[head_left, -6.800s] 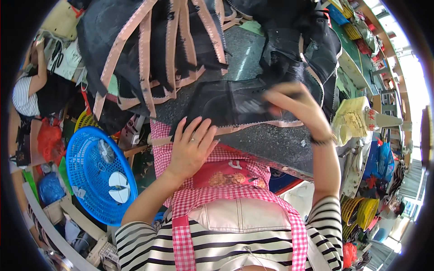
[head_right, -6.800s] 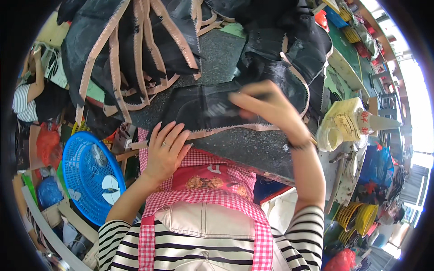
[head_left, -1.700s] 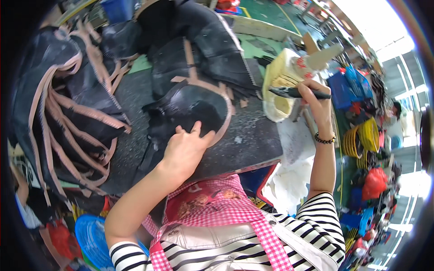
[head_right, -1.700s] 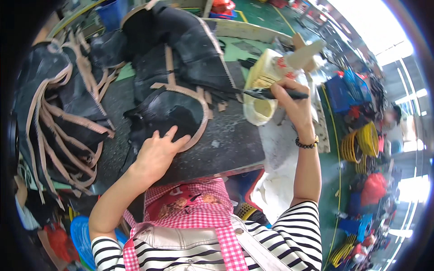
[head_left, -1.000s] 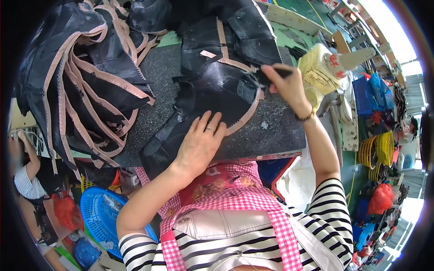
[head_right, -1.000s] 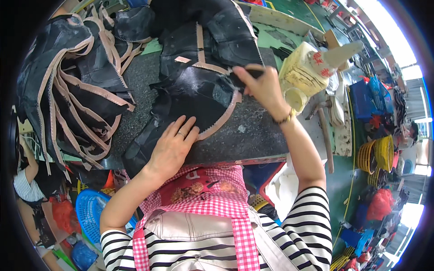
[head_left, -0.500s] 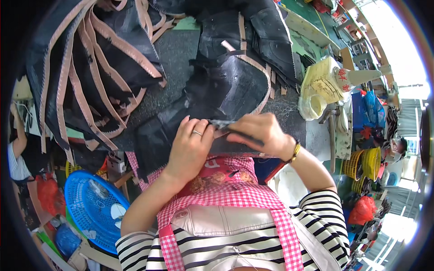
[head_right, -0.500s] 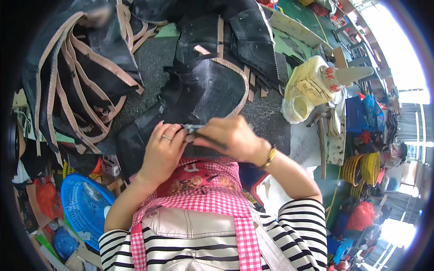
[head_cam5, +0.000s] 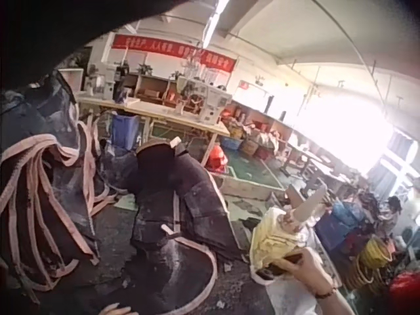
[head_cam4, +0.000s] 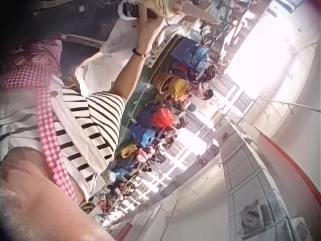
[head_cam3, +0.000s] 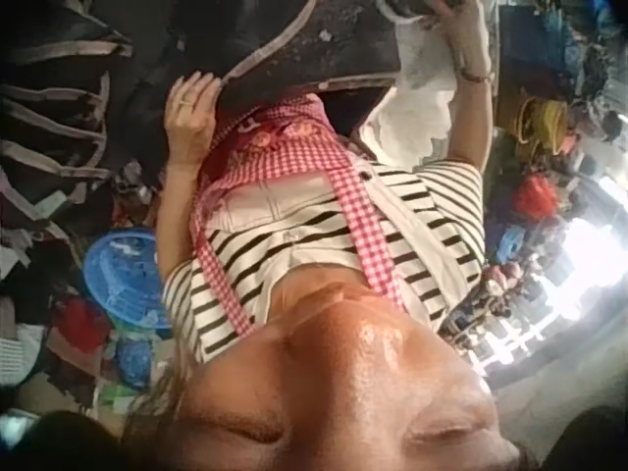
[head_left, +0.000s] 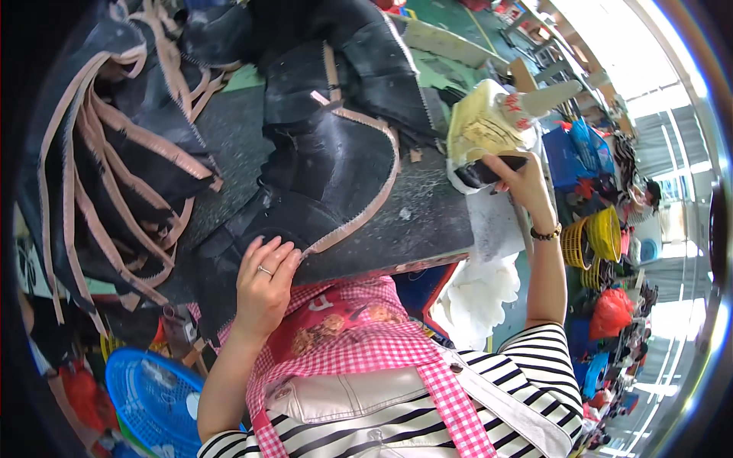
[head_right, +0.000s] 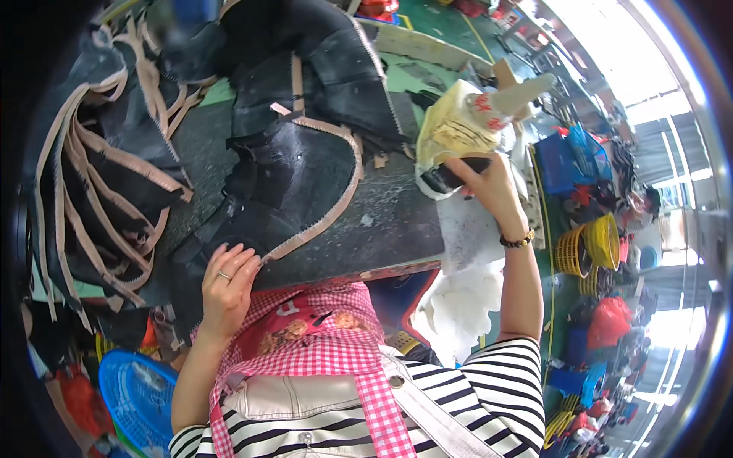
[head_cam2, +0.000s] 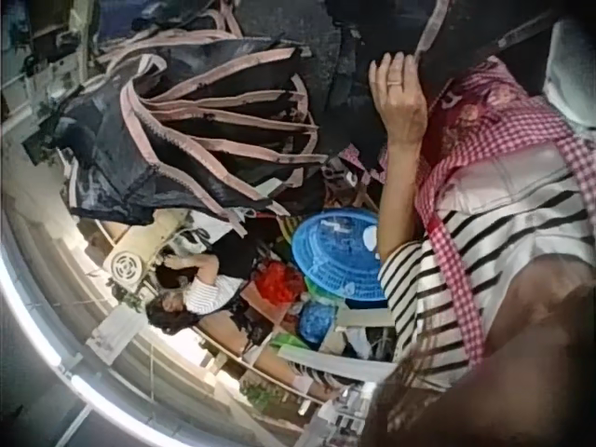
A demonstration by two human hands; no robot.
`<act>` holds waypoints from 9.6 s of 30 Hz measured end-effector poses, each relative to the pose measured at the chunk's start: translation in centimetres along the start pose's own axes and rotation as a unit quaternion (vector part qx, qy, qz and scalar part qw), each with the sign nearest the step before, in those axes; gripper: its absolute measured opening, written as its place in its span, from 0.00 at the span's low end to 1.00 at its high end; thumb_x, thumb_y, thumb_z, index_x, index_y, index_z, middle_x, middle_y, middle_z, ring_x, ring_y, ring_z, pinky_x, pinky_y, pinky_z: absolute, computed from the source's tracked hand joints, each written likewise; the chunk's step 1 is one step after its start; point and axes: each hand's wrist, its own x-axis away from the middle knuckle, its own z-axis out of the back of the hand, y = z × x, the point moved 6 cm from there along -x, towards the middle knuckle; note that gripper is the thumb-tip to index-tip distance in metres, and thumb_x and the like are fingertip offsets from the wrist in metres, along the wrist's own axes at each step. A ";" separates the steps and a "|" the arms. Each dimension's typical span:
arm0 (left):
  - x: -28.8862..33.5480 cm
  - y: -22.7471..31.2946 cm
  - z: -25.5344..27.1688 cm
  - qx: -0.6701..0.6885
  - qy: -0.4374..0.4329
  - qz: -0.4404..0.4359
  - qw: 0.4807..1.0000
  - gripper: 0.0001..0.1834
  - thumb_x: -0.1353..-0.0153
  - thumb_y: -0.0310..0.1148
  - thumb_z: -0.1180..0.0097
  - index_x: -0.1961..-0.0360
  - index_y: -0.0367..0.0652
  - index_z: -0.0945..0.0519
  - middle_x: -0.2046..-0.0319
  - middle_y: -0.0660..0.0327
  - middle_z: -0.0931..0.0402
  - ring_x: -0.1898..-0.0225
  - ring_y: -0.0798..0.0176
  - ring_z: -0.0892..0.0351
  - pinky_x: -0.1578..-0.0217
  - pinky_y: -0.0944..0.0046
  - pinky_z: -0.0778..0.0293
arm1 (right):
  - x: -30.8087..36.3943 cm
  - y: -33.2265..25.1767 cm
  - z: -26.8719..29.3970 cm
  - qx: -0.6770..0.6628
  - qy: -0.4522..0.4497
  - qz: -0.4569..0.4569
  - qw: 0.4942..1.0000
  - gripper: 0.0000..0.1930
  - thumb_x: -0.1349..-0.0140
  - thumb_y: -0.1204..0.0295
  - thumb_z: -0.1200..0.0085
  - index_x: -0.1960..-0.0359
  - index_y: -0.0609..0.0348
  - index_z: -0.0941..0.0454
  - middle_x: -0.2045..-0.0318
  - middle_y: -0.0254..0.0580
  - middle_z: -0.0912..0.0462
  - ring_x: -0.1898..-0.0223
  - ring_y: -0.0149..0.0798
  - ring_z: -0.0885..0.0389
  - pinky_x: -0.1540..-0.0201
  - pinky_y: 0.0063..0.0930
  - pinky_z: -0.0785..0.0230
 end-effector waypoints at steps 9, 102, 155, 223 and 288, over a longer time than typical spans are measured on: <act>-0.6 0.1 1.1 0.007 -0.007 0.021 1.000 0.16 0.48 0.27 0.35 0.57 0.40 0.20 0.54 0.54 0.21 0.49 0.49 0.22 0.42 0.47 0.31 | 2.8 2.6 0.9 0.058 0.149 0.009 0.987 0.17 0.37 0.59 0.39 0.67 0.63 0.16 0.81 0.38 0.22 0.83 0.29 0.29 0.78 0.27 0.38; -13.4 -4.3 29.3 0.149 0.301 0.109 0.936 0.09 0.38 0.24 0.40 0.59 0.43 0.27 0.71 0.70 0.28 0.70 0.77 0.30 0.70 0.76 0.32 | 0.7 -2.8 -1.3 -0.426 0.240 0.164 0.857 0.15 0.29 0.66 0.53 0.61 0.68 0.21 0.71 0.36 0.23 0.80 0.24 0.32 0.79 0.18 0.43; -27.9 -1.3 -17.4 -0.161 -0.236 0.053 0.957 0.50 0.56 0.53 0.33 0.30 0.56 0.40 0.30 0.44 0.46 0.32 0.28 0.48 0.39 0.27 0.44 | 2.6 4.5 2.7 -0.256 0.140 -0.027 0.956 0.11 0.36 0.68 0.43 0.67 0.64 0.16 0.80 0.30 0.22 0.83 0.20 0.29 0.81 0.15 0.37; -9.6 1.3 -5.2 -0.109 -0.207 0.095 0.968 0.48 0.55 0.59 0.34 0.34 0.50 0.33 0.35 0.49 0.38 0.39 0.44 0.38 0.43 0.46 0.42 | -3.5 -6.8 0.5 -0.173 0.083 0.122 0.974 0.12 0.36 0.66 0.40 0.61 0.64 0.16 0.76 0.32 0.19 0.82 0.21 0.26 0.80 0.14 0.37; -4.9 2.2 -3.2 -0.038 -0.172 -0.021 0.984 0.26 0.46 0.39 0.38 0.49 0.36 0.24 0.53 0.50 0.26 0.42 0.45 0.31 0.37 0.47 0.38 | -3.1 -11.1 -12.8 -0.084 -0.083 0.420 0.900 0.09 0.46 0.75 0.35 0.63 0.62 0.16 0.74 0.40 0.17 0.73 0.38 0.22 0.67 0.29 0.31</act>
